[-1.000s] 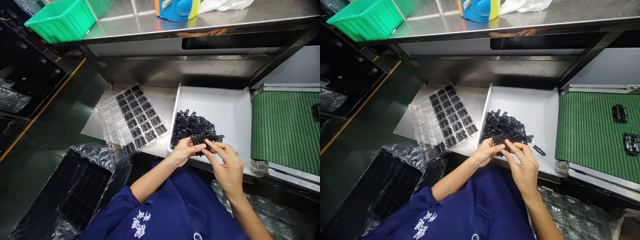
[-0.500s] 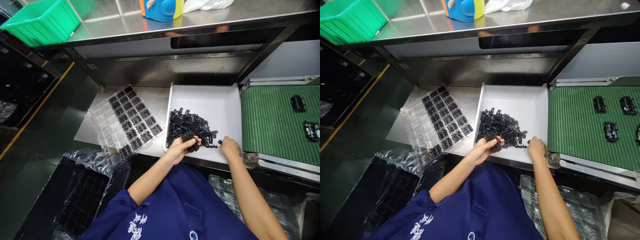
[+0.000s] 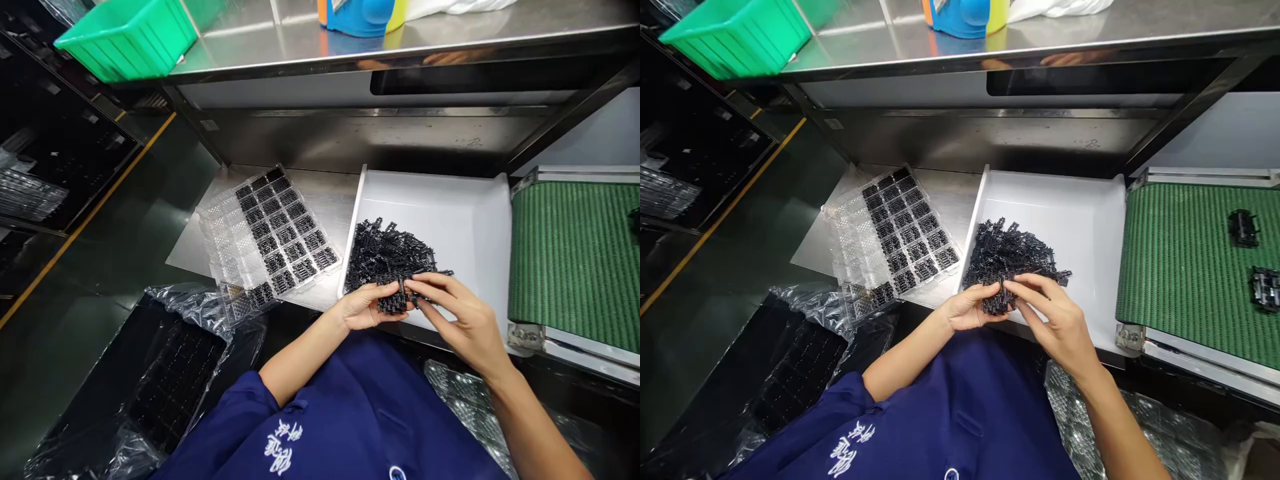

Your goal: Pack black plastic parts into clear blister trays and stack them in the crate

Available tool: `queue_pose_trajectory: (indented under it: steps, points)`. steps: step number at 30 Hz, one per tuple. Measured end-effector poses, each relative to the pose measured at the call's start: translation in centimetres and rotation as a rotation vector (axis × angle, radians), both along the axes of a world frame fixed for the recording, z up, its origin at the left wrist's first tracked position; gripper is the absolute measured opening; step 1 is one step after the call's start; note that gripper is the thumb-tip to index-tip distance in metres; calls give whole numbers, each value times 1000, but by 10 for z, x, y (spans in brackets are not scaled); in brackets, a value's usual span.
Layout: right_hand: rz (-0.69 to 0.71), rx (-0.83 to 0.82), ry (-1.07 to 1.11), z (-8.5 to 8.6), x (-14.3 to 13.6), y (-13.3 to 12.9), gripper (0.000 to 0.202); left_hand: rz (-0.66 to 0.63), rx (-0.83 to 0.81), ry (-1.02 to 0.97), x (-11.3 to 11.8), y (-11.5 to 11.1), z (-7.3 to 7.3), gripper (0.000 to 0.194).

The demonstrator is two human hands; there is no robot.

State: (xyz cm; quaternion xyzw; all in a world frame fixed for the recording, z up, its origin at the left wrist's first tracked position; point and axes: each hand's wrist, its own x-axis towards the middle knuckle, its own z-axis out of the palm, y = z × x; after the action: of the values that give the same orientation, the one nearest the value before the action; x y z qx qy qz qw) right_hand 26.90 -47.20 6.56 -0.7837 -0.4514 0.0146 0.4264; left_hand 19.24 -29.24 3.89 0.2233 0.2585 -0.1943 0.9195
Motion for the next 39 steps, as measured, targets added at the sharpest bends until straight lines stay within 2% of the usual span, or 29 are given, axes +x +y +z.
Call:
queue_pose_trajectory:
  steps: [3, 7, 10, 15, 18, 23, 29, 31, 33, 34, 36, 37, 38, 39]
  points:
    - [112, -44, 2, 10, -6, -3, 50, 59, 64, -37, -1, -2, 4, 25]
    - [113, -17, 67, 7, -3, -10, 45, 17, 110, -81, -1, -4, 9, 39]
    - [92, 16, 98, 8, -4, -13, 44, -24, 131, -118, 1, -7, 11, 40]
    - [34, -10, 74, 14, -7, -21, 73, -68, 179, -148, 4, -11, 17, 42]
    - [32, -25, 46, 15, -6, -24, 79, -107, 203, -137, 7, -11, 22, 46]
    - [21, 6, 48, 14, -2, -30, 81, -142, 223, -151, 14, -14, 27, 48]
    - [-45, -41, 173, 12, -2, -37, 76, -147, 180, -204, 25, -28, 23, 60]
    - [-33, -59, 208, 10, 5, -43, 76, -139, 167, -179, 29, -36, 21, 59]
    - [27, -94, 265, 8, 24, -52, 75, -103, 168, -161, 33, -44, 22, 54]
    - [5, -125, 278, 6, 40, -58, 71, -77, 167, -158, 35, -48, 22, 51]
    - [-194, -202, 249, 5, 83, -75, 53, -37, 155, -162, 40, -56, 25, 48]
    - [-489, -233, 159, 5, 109, -85, 43, -27, 147, -166, 41, -59, 26, 48]
    - [-683, -235, 95, 7, 136, -95, 42, -25, 140, -171, 43, -61, 27, 49]
    - [-806, -227, 46, 9, 161, -104, 41, -27, 136, -175, 44, -64, 28, 51]
